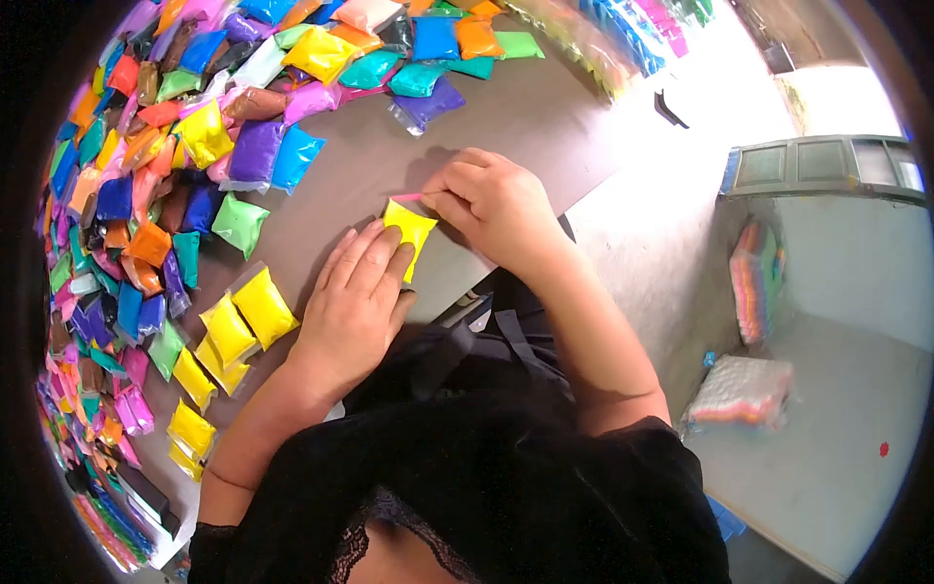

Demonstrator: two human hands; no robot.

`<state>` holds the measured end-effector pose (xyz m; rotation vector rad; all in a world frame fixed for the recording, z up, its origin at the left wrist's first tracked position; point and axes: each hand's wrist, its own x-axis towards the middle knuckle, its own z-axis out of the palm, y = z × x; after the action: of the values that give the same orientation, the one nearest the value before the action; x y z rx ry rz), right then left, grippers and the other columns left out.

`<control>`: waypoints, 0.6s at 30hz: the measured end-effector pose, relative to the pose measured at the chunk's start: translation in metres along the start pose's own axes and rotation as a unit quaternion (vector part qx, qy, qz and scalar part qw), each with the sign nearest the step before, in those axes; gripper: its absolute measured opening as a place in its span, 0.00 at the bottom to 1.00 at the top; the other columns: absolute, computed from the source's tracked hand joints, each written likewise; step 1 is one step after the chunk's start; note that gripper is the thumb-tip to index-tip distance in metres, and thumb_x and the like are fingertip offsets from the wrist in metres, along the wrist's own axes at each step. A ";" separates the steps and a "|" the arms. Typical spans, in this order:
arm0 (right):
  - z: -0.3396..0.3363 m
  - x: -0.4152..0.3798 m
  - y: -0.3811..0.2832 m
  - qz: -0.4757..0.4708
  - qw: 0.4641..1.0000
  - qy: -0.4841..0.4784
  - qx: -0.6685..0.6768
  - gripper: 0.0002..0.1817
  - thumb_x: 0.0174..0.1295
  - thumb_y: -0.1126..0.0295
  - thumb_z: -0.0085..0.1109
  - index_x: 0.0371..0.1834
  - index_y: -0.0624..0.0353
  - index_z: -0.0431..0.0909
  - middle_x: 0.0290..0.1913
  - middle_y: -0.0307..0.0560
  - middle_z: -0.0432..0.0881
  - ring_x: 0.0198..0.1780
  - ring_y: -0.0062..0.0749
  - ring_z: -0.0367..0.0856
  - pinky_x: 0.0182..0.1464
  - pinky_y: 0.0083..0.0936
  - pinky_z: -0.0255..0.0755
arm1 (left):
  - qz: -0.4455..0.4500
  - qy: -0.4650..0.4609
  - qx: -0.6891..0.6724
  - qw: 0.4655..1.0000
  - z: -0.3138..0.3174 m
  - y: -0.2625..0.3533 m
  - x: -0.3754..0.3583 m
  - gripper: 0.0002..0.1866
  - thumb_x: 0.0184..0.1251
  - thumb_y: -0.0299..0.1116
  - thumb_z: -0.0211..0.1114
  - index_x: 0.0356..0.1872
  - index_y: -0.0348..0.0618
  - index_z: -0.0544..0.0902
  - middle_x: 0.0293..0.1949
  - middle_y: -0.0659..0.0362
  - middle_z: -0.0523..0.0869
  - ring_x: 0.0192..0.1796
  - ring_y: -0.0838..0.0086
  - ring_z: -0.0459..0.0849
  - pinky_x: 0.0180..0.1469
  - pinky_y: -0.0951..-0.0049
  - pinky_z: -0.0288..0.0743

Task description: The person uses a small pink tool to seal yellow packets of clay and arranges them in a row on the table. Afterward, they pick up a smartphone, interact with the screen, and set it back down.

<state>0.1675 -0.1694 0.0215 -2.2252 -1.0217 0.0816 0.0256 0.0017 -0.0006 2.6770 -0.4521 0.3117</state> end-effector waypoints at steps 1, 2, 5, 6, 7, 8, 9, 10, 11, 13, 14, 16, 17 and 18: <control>-0.002 0.000 0.000 -0.061 0.998 -0.009 0.006 0.04 0.58 0.74 0.65 0.36 0.58 0.84 0.35 0.46 0.81 0.36 0.43 0.81 0.37 0.34 0.77 | -0.003 -0.003 -0.001 1.000 0.000 0.001 -0.001 0.23 0.63 0.33 0.66 0.58 0.33 0.76 0.63 0.49 0.72 0.68 0.57 0.69 0.68 0.58 0.66; 0.002 -0.004 -0.001 -0.057 0.998 -0.011 0.010 0.04 0.58 0.74 0.65 0.36 0.58 0.84 0.35 0.46 0.81 0.36 0.43 0.81 0.37 0.34 0.77 | -0.001 0.001 0.000 1.000 0.000 0.002 -0.001 0.24 0.62 0.33 0.66 0.58 0.33 0.76 0.63 0.49 0.72 0.68 0.56 0.69 0.68 0.58 0.65; 0.012 -0.006 -0.007 -0.072 0.997 -0.029 -0.023 0.06 0.57 0.67 0.64 0.35 0.54 0.83 0.35 0.42 0.82 0.38 0.42 0.81 0.38 0.35 0.77 | 0.000 0.004 -0.007 1.000 0.001 0.002 -0.001 0.24 0.62 0.33 0.66 0.58 0.33 0.76 0.63 0.49 0.72 0.67 0.56 0.69 0.68 0.58 0.65; 0.014 -0.004 -0.007 -0.078 0.994 -0.020 -0.079 0.06 0.57 0.67 0.64 0.35 0.53 0.83 0.36 0.41 0.82 0.39 0.42 0.82 0.38 0.35 0.77 | -0.003 0.004 -0.017 1.000 0.001 0.002 0.000 0.24 0.62 0.33 0.66 0.58 0.33 0.76 0.63 0.49 0.72 0.66 0.56 0.69 0.68 0.58 0.65; 0.016 -0.002 -0.006 -0.083 0.987 -0.011 -0.135 0.05 0.57 0.67 0.64 0.35 0.52 0.83 0.36 0.41 0.82 0.39 0.41 0.82 0.38 0.34 0.77 | -0.002 0.003 -0.014 1.000 0.001 0.002 0.000 0.24 0.62 0.33 0.66 0.58 0.33 0.76 0.63 0.49 0.72 0.66 0.56 0.69 0.68 0.58 0.65; 0.016 0.002 -0.003 -0.082 0.988 -0.008 -0.134 0.05 0.57 0.67 0.64 0.35 0.52 0.83 0.36 0.41 0.82 0.39 0.41 0.82 0.38 0.34 0.77 | -0.003 0.001 -0.017 1.000 0.000 0.001 0.000 0.25 0.62 0.33 0.66 0.58 0.33 0.76 0.63 0.50 0.72 0.66 0.56 0.69 0.68 0.58 0.65; 0.015 0.007 0.002 -0.084 0.986 -0.026 -0.141 0.05 0.56 0.69 0.64 0.35 0.53 0.84 0.36 0.41 0.82 0.38 0.40 0.82 0.39 0.33 0.77 | -0.005 0.000 -0.019 1.000 -0.001 0.001 0.000 0.25 0.61 0.32 0.66 0.58 0.33 0.76 0.63 0.50 0.72 0.66 0.56 0.69 0.68 0.58 0.65; 0.014 0.011 0.004 -0.085 0.984 -0.043 -0.149 0.05 0.56 0.70 0.65 0.36 0.54 0.85 0.35 0.41 0.82 0.37 0.39 0.81 0.40 0.32 0.77 | -0.003 0.000 -0.018 1.000 -0.001 0.001 -0.001 0.25 0.61 0.32 0.66 0.58 0.33 0.76 0.63 0.50 0.72 0.66 0.56 0.69 0.68 0.58 0.65; 0.010 0.011 0.006 -0.086 0.984 -0.041 -0.150 0.05 0.56 0.70 0.65 0.36 0.54 0.85 0.35 0.41 0.82 0.37 0.39 0.81 0.40 0.32 0.77 | 0.000 -0.002 -0.015 1.000 0.000 0.001 -0.001 0.25 0.61 0.32 0.67 0.58 0.33 0.76 0.62 0.49 0.72 0.66 0.56 0.69 0.67 0.58 0.65; 0.002 0.010 0.010 -0.038 0.996 -0.016 -0.076 0.06 0.55 0.70 0.65 0.35 0.53 0.85 0.35 0.41 0.82 0.38 0.40 0.81 0.40 0.32 0.77 | 0.001 -0.004 -0.013 1.000 0.000 0.000 -0.001 0.25 0.61 0.32 0.67 0.58 0.33 0.76 0.62 0.49 0.72 0.66 0.56 0.69 0.67 0.58 0.65; 0.004 0.008 0.009 -0.038 0.996 -0.017 -0.075 0.06 0.55 0.70 0.65 0.35 0.53 0.85 0.35 0.41 0.82 0.38 0.40 0.81 0.40 0.32 0.77 | 0.003 0.001 -0.016 1.000 0.000 0.000 0.000 0.25 0.61 0.32 0.67 0.58 0.32 0.76 0.62 0.49 0.72 0.66 0.56 0.69 0.67 0.59 0.65; 0.007 0.001 0.005 -0.076 0.995 -0.039 -0.047 0.05 0.56 0.70 0.64 0.35 0.54 0.84 0.33 0.41 0.82 0.38 0.40 0.81 0.40 0.33 0.76 | 0.007 0.003 -0.021 1.000 0.000 0.001 0.000 0.25 0.61 0.32 0.67 0.58 0.32 0.76 0.62 0.49 0.73 0.66 0.56 0.69 0.67 0.59 0.66; 0.009 0.002 0.004 -0.075 0.995 -0.038 -0.048 0.05 0.56 0.70 0.64 0.35 0.54 0.84 0.33 0.41 0.82 0.38 0.40 0.81 0.40 0.33 0.76 | -0.001 -0.001 -0.029 1.000 -0.001 0.002 0.000 0.25 0.60 0.31 0.67 0.58 0.32 0.75 0.62 0.49 0.73 0.66 0.56 0.69 0.67 0.59 0.66; 0.011 0.004 0.003 -0.079 0.993 -0.036 -0.084 0.04 0.57 0.68 0.62 0.34 0.52 0.83 0.35 0.40 0.81 0.39 0.41 0.81 0.40 0.34 0.76 | -0.008 -0.004 -0.037 0.999 -0.001 0.002 0.001 0.25 0.60 0.31 0.67 0.58 0.32 0.75 0.61 0.49 0.73 0.66 0.56 0.69 0.67 0.59 0.66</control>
<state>0.1690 -0.1621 0.0121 -2.2950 -1.2831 0.0071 0.0260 -0.0001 0.0018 2.6096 -0.4363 0.2733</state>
